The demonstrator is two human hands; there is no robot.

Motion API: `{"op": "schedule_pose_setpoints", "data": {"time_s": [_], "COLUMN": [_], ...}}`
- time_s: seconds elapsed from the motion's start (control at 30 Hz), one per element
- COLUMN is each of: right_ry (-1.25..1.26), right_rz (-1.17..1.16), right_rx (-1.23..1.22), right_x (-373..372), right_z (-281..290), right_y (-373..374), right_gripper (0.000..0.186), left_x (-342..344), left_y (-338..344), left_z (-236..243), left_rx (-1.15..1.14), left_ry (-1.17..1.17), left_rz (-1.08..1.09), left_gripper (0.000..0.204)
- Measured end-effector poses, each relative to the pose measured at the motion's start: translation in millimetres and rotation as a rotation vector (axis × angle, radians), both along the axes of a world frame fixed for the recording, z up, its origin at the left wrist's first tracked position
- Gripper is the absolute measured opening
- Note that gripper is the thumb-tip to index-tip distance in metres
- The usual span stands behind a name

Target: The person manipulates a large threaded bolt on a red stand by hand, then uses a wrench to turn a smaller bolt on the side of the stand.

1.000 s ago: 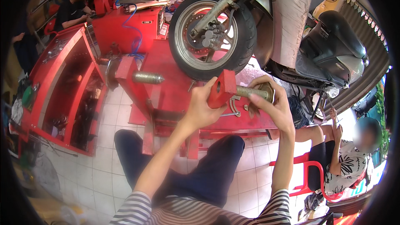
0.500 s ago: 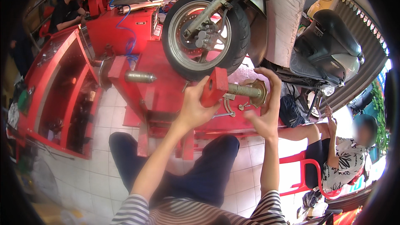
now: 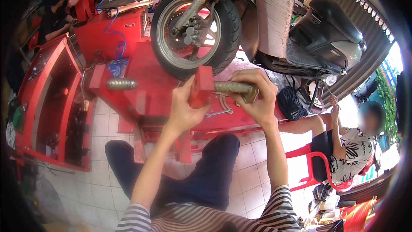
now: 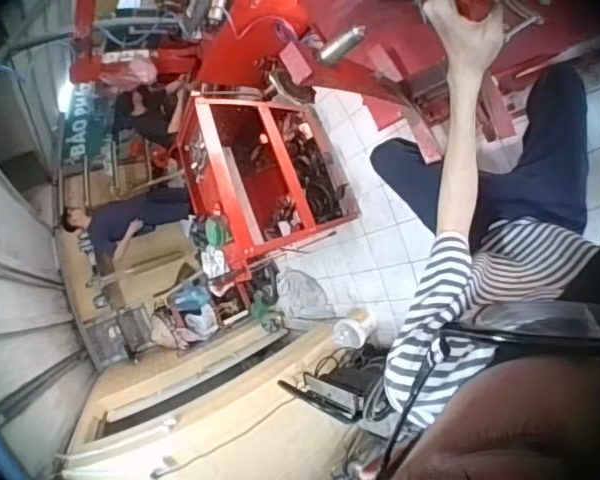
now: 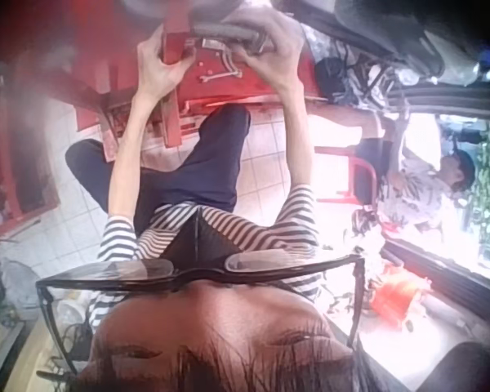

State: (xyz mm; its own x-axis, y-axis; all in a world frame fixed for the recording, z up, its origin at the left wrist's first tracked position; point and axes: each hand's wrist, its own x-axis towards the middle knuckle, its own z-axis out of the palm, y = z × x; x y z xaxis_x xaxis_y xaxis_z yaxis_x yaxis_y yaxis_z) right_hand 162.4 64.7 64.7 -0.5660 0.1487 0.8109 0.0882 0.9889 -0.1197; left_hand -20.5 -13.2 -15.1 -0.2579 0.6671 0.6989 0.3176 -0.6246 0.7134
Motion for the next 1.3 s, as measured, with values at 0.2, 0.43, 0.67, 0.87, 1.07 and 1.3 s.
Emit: {"op": "schedule_pose_setpoints", "data": {"time_s": [0.2, 0.43, 0.67, 0.87, 1.07, 1.3], "right_ry": [-0.018, -0.126, 0.339, 0.878, 0.814, 0.935], "right_rz": [0.484, -0.095, -0.144, 0.201, 0.376, 0.621], "right_rx": [-1.237, -0.253, -0.499, -1.39, -1.703, -1.765], "right_x": [1.0, 13.5, 8.3, -31.7, -34.3, -31.9], "right_z": [21.5, 5.6, -136.8, -198.4, -258.5, -278.4], "right_y": [-24.3, 3.0, 37.2, 42.8, 44.0, 36.7], "right_gripper": [0.061, 0.026, 0.022, 0.022, 0.025, 0.042], "left_x": [-1.8, -1.8, -1.0, -3.3, -8.5, -8.3], "left_y": [2.0, 1.8, 6.0, 12.4, 26.5, 36.7], "left_z": [-0.8, -5.1, -4.1, 1.6, 0.1, -0.9], "left_rx": [0.017, 0.023, 0.008, -0.002, -0.068, -0.108], "left_ry": [-0.013, 0.005, -0.02, -0.1, -0.198, -0.266], "left_rz": [-0.015, -0.009, 0.003, -0.051, -0.073, -0.038], "left_gripper": [0.053, 0.054, 0.057, 0.039, 0.046, 0.026]}}
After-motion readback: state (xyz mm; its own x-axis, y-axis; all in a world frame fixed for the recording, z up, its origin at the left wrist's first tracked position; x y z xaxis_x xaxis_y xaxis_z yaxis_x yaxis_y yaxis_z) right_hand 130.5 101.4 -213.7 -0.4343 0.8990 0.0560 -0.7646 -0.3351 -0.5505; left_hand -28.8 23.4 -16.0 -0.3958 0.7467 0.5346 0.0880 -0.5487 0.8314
